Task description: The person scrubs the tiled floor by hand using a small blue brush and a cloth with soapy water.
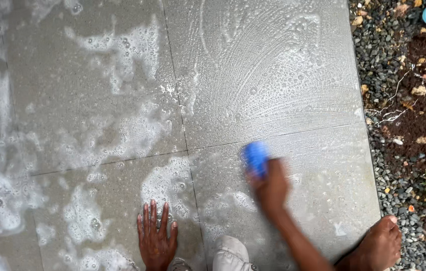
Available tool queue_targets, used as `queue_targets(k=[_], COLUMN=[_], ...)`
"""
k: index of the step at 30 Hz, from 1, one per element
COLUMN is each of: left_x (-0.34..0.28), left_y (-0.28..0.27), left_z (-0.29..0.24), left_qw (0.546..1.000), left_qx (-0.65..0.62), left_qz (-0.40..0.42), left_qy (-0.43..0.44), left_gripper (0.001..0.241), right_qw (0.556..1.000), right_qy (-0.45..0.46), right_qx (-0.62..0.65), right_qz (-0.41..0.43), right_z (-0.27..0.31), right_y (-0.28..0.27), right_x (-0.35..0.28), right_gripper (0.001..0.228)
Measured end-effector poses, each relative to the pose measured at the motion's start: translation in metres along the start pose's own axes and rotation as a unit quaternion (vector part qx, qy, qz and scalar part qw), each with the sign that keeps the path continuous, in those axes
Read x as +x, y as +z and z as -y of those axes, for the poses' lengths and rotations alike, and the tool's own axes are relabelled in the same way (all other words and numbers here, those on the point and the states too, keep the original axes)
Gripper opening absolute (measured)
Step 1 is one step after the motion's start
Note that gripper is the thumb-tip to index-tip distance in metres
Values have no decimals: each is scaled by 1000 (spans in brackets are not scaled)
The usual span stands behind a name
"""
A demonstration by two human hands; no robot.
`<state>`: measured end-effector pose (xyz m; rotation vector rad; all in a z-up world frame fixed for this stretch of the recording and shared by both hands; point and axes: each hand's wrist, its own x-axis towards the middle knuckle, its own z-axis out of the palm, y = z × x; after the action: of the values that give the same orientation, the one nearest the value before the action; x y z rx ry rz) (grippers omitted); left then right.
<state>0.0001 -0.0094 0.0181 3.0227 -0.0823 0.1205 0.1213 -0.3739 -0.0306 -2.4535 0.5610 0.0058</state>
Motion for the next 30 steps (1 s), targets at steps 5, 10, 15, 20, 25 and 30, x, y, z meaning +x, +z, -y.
queue_targets(k=[5,10,15,20,25,30], left_x=[-22,-78,-73,-89,-149,-146], left_y=[2,15,8,1,15,45], left_z=[-1,3,-1,3,-2,1], left_qw=[999,999,998,999,995,991], left_qx=[-6,14,21,18,23,64], left_qz=[-30,-16,-35,-29,-23,-103], left_qy=[-14,-48,-54,-41,-97,-59], left_gripper=[58,64,64,61,62,65], right_qw=[905,985,993,911,977,984], right_qy=[-388,34,-19,-392,-63,15], right_qx=[54,-117,-81,-43,-121,-77], right_qz=[163,-123,-88,121,-164,-158], right_z=[19,-97,-34,38,-132,-66], right_y=[18,-142,-16,26,-120,-68], right_x=[-35,110,-8,-81,76,45], right_gripper=[46,51,48,52,56,46])
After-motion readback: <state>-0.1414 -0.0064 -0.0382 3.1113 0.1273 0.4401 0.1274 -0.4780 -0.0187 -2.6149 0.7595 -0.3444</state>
